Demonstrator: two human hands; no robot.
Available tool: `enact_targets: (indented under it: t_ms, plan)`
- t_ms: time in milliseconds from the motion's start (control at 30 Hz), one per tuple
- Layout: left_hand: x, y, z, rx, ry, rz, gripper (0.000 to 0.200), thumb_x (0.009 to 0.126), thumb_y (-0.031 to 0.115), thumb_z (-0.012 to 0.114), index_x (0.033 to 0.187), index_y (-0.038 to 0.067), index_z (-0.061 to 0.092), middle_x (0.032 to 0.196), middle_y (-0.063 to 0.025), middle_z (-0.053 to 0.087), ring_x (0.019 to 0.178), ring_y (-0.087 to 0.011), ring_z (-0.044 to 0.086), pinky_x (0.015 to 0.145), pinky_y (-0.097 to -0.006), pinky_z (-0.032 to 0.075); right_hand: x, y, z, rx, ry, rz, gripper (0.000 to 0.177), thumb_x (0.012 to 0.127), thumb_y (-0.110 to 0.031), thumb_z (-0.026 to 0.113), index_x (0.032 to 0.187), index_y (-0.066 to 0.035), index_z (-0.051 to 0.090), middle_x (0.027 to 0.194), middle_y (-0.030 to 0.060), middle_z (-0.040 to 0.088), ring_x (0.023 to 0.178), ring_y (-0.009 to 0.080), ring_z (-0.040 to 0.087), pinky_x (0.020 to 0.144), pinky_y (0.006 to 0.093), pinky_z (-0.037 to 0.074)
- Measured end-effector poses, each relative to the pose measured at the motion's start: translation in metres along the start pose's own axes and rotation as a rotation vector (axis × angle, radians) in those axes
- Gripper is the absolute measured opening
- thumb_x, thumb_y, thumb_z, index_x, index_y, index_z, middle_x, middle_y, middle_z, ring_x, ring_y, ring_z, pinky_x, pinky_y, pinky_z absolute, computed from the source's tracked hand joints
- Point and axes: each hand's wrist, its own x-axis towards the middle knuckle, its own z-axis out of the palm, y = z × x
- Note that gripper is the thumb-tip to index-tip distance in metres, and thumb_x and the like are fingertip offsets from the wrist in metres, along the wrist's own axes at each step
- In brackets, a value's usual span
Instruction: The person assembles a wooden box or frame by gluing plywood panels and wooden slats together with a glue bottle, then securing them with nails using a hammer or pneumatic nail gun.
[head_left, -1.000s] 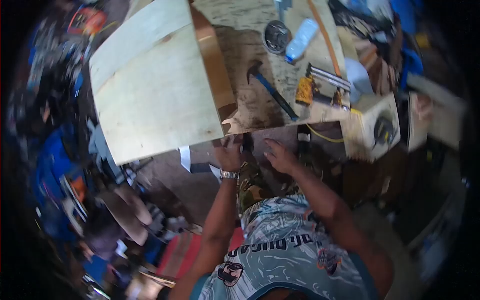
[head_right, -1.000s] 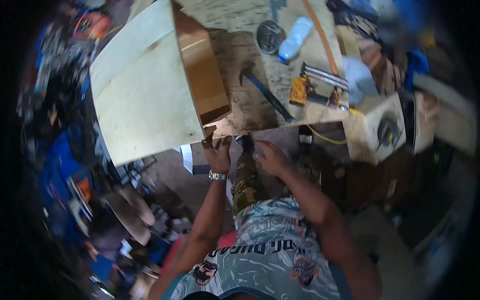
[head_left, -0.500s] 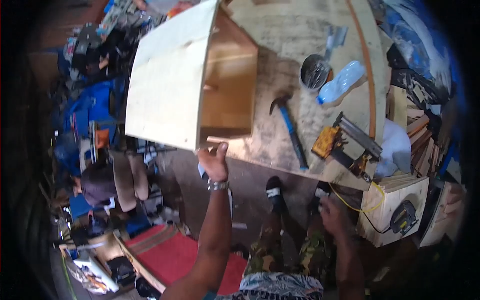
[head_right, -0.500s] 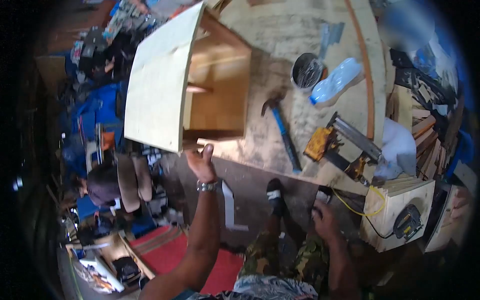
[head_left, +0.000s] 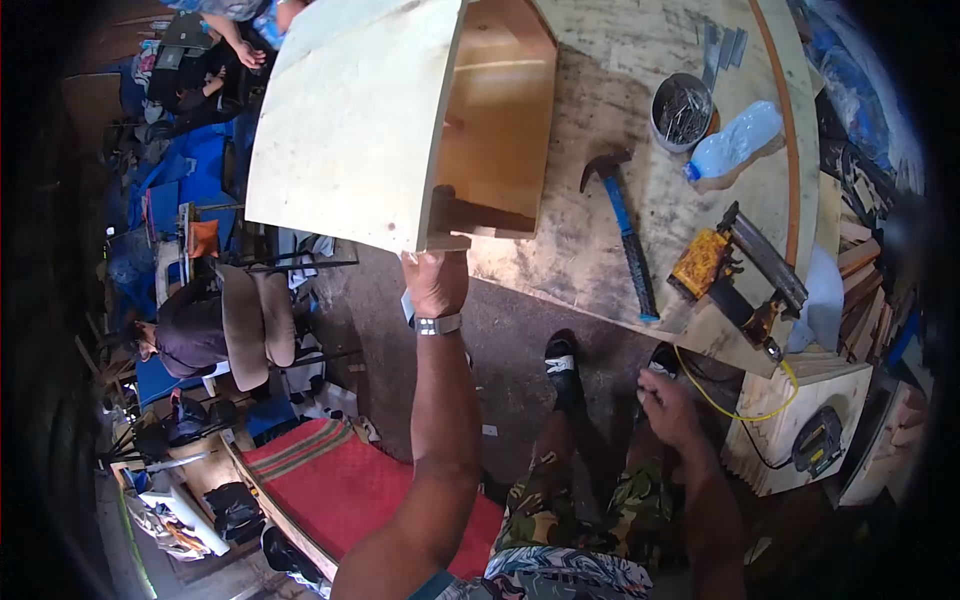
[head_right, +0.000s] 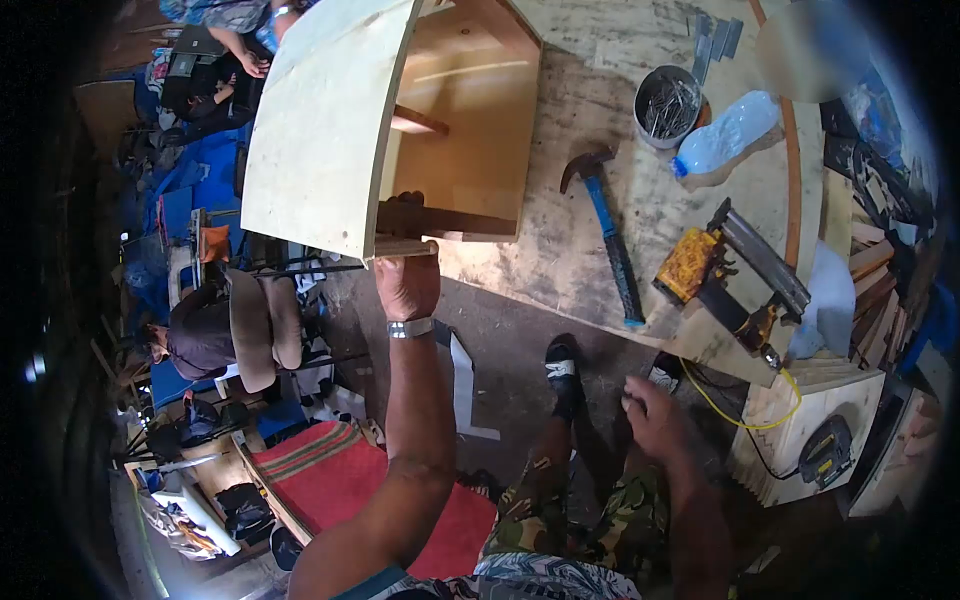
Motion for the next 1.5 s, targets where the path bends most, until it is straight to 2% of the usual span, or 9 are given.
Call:
enact_targets:
  t_ms: [233,400,600,733,833,867,1167,1300,1500]
  plan:
    - [0.013,-0.010,-0.020,0.001,-0.028,-0.011,0.060,0.085,0.040,0.072,0.131,0.008,0.051,0.132,-0.0088,0.056,0.104,-0.0135,0.058,0.062,-0.0219,0.046,0.058,-0.055,0.022,0.032,0.111,-0.200,0.035,0.086,-0.005,0.063,0.120,-0.001,0.057,0.107,0.0190,0.066,0.100,0.0322,0.065,0.086,0.0377,0.050]
    - [0.006,0.003,-0.006,0.018,-0.016,-0.036,0.058,0.092,0.041,0.063,0.137,0.010,0.046,0.139,-0.0098,0.050,0.113,-0.0148,0.055,0.063,-0.0214,0.045,0.098,-0.134,0.034,-0.017,0.177,-0.478,0.036,0.085,-0.004,0.064,0.119,0.000,0.058,0.110,0.0189,0.063,0.101,0.0336,0.063,0.087,0.0383,0.051]
    - [-0.005,-0.003,-0.006,0.065,0.030,-0.034,0.058,0.097,0.042,0.053,0.142,0.009,0.041,0.140,-0.0117,0.049,0.120,-0.0181,0.052,0.077,-0.0266,0.049,0.146,-0.210,0.068,0.058,0.386,-0.812,0.040,0.083,-0.006,0.066,0.121,-0.001,0.058,0.121,0.0187,0.057,0.111,0.0364,0.057,0.092,0.0409,0.051]
    - [-0.010,0.001,0.010,-0.210,0.116,-0.049,0.048,0.098,0.032,0.054,0.133,0.001,0.047,0.126,-0.0152,0.057,0.108,-0.0251,0.060,0.080,-0.0389,0.057,0.146,-0.232,0.090,-0.037,0.316,-0.825,0.064,0.086,-0.014,0.063,0.143,-0.004,0.037,0.140,0.0228,0.039,0.127,0.0400,0.044,0.103,0.0438,0.044]
    - [-0.015,0.003,0.011,0.036,0.099,-0.063,0.060,0.099,0.047,0.044,0.136,0.000,0.044,0.129,-0.0161,0.055,0.117,-0.0252,0.053,0.102,-0.0416,0.040,0.142,-0.231,0.104,0.031,0.310,-0.815,0.071,0.088,-0.017,0.061,0.149,-0.005,0.027,0.146,0.0243,0.033,0.131,0.0403,0.040,0.107,0.0449,0.040]
    - [-0.015,0.005,0.011,0.081,0.105,-0.067,0.057,0.100,0.045,0.044,0.133,-0.002,0.046,0.126,-0.0171,0.056,0.115,-0.0242,0.054,0.100,-0.0395,0.043,0.142,-0.230,0.105,0.032,0.288,-0.810,0.073,0.088,-0.018,0.061,0.150,-0.005,0.024,0.148,0.0243,0.029,0.133,0.0406,0.038,0.108,0.0452,0.038]
    - [-0.012,0.009,0.013,0.073,0.102,-0.054,0.047,0.100,0.036,0.049,0.129,-0.001,0.051,0.118,-0.0135,0.062,0.105,-0.0220,0.060,0.087,-0.0392,0.054,0.143,-0.231,0.104,-0.049,0.294,-0.795,0.071,0.087,-0.017,0.062,0.148,-0.005,0.029,0.146,0.0240,0.033,0.131,0.0406,0.040,0.106,0.0441,0.041]
    - [-0.007,0.006,-0.003,0.109,0.128,-0.048,0.037,0.095,0.029,0.060,0.117,-0.001,0.059,0.102,-0.0109,0.067,0.091,-0.0170,0.065,0.061,-0.0295,0.060,0.154,-0.239,0.092,-0.058,0.376,-0.859,0.062,0.087,-0.020,0.065,0.137,0.006,0.040,0.133,0.0267,0.046,0.121,0.0409,0.050,0.099,0.0431,0.046]
    - [-0.002,0.004,-0.005,0.082,0.153,0.065,0.017,0.092,0.019,0.067,0.090,0.002,0.065,0.084,-0.0027,0.065,0.075,-0.0076,0.058,0.067,-0.0232,0.048,0.178,-0.261,0.075,-0.168,0.358,-0.913,0.064,0.086,-0.032,0.069,0.130,0.009,0.045,0.116,0.0281,0.056,0.107,0.0404,0.059,0.091,0.0442,0.050]
